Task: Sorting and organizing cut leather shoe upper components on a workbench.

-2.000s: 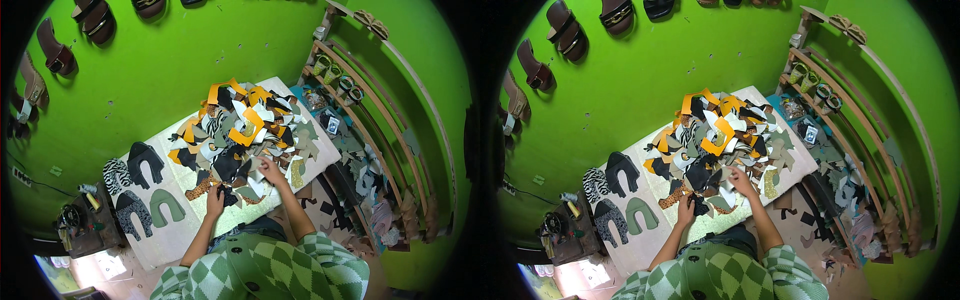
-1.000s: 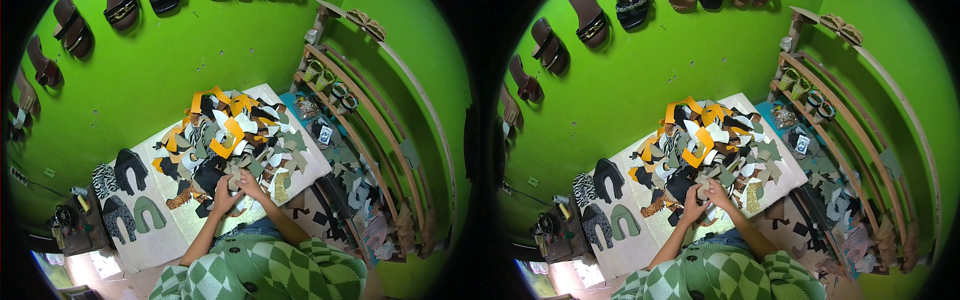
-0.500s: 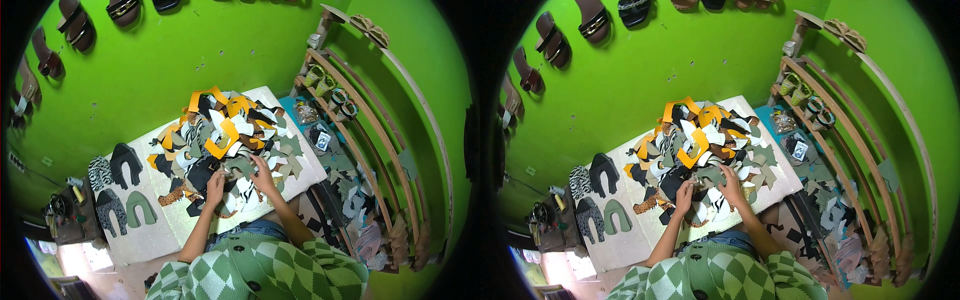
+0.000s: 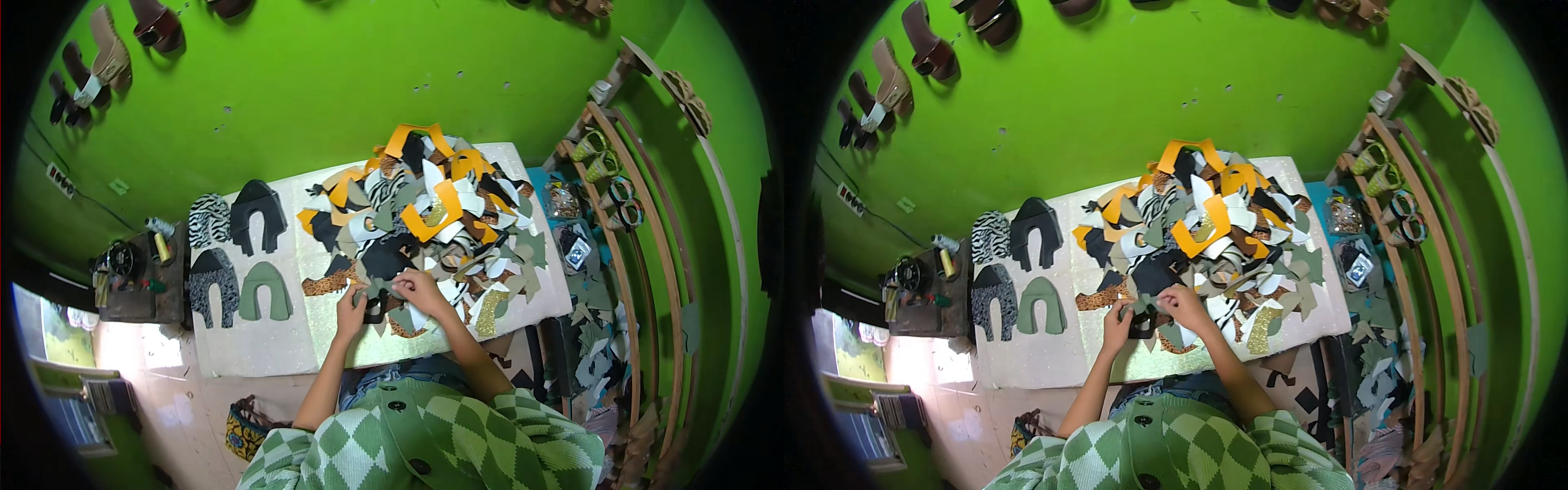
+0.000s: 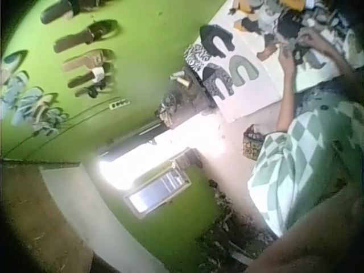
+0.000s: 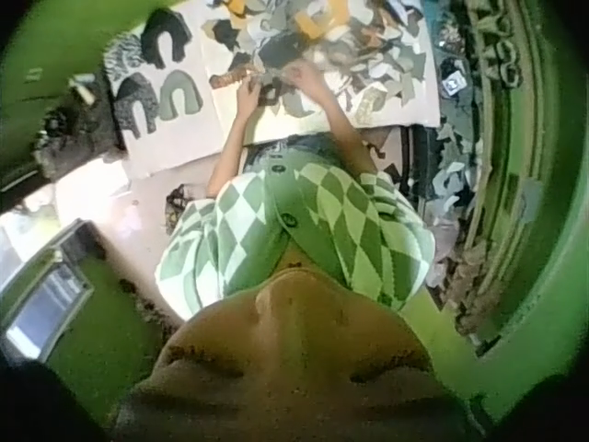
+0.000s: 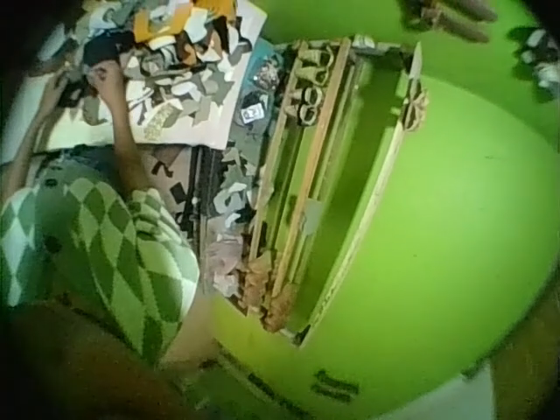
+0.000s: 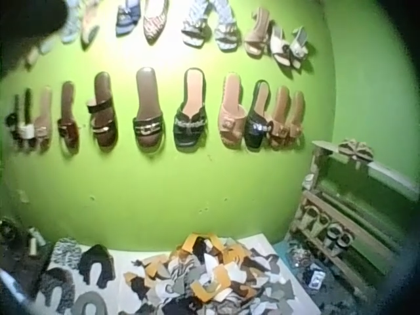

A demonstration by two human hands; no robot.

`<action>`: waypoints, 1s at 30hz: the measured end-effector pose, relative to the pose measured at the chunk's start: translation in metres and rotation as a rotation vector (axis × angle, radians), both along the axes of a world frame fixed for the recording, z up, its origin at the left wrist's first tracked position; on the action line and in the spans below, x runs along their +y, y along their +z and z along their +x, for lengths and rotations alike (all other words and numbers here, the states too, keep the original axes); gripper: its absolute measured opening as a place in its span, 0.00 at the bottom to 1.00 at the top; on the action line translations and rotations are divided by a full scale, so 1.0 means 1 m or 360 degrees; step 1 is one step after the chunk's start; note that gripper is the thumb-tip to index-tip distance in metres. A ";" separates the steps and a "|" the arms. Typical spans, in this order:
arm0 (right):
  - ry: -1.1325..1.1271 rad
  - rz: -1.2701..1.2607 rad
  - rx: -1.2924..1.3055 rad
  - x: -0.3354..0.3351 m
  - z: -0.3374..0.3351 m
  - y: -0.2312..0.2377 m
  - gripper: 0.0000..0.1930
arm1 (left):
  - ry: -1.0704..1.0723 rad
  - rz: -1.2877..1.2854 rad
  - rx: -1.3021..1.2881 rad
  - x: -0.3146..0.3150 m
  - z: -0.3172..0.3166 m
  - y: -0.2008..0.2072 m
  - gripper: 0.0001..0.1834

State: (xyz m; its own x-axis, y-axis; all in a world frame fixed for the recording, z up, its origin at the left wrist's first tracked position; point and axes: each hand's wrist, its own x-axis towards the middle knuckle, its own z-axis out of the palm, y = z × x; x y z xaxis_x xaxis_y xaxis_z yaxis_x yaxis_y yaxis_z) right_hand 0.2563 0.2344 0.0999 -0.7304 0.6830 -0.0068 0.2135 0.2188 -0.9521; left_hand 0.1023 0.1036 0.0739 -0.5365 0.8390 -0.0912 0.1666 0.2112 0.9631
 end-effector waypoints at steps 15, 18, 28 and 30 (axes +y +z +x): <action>0.0701 -0.0071 -0.0503 -0.066 -0.087 -0.056 0.15 | 0.0357 -0.0278 -0.0318 -0.138 -0.074 -0.072 0.09; 0.0405 0.0464 -0.0652 -0.065 -0.082 -0.048 0.20 | 0.0315 -0.0249 -0.0161 -0.143 -0.079 -0.081 0.13; 0.0302 0.0678 -0.0881 -0.046 -0.071 -0.062 0.12 | -0.0066 -0.0432 0.0346 -0.116 -0.096 -0.074 0.13; 0.0031 0.0333 -0.0650 -0.038 -0.078 -0.059 0.12 | -0.0134 -0.0327 0.0378 -0.114 -0.099 -0.079 0.10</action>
